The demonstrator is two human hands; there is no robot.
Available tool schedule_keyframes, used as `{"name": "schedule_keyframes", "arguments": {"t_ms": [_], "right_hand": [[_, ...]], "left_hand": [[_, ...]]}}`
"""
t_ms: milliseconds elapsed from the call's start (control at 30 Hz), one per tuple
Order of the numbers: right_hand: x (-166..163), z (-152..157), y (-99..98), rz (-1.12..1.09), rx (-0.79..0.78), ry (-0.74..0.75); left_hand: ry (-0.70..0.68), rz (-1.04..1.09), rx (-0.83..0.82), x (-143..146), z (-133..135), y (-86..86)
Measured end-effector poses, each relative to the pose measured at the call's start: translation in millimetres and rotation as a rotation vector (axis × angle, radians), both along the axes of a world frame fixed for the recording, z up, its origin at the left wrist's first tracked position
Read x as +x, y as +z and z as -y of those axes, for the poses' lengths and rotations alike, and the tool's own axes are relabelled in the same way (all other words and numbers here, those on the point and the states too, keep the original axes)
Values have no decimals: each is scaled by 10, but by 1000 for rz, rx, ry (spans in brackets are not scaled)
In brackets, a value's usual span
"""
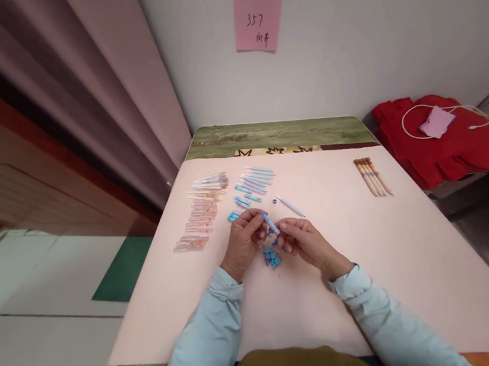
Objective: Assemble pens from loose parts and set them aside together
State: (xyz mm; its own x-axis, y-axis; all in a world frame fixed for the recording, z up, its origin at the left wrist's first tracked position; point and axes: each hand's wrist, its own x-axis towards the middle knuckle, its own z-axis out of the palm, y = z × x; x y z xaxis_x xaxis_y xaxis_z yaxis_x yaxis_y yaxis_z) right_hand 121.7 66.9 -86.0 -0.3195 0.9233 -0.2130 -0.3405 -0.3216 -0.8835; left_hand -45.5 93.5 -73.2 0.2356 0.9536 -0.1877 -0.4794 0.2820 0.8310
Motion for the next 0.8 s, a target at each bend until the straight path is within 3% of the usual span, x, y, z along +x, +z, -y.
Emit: {"name": "schedule_keyframes", "arguments": {"t_ms": [300, 567, 700, 800], "right_hand": [[16, -2, -23, 68, 32, 15], [21, 9, -29, 32, 19, 48], [3, 10, -44, -24, 20, 11], [-5, 10, -42, -44, 24, -22]], "left_hand": [[-9, 0, -11, 38, 26, 7], [-146, -55, 33, 62, 70, 22], [-200, -102, 76, 97, 100, 0], [-168, -84, 99, 93, 99, -17]]}}
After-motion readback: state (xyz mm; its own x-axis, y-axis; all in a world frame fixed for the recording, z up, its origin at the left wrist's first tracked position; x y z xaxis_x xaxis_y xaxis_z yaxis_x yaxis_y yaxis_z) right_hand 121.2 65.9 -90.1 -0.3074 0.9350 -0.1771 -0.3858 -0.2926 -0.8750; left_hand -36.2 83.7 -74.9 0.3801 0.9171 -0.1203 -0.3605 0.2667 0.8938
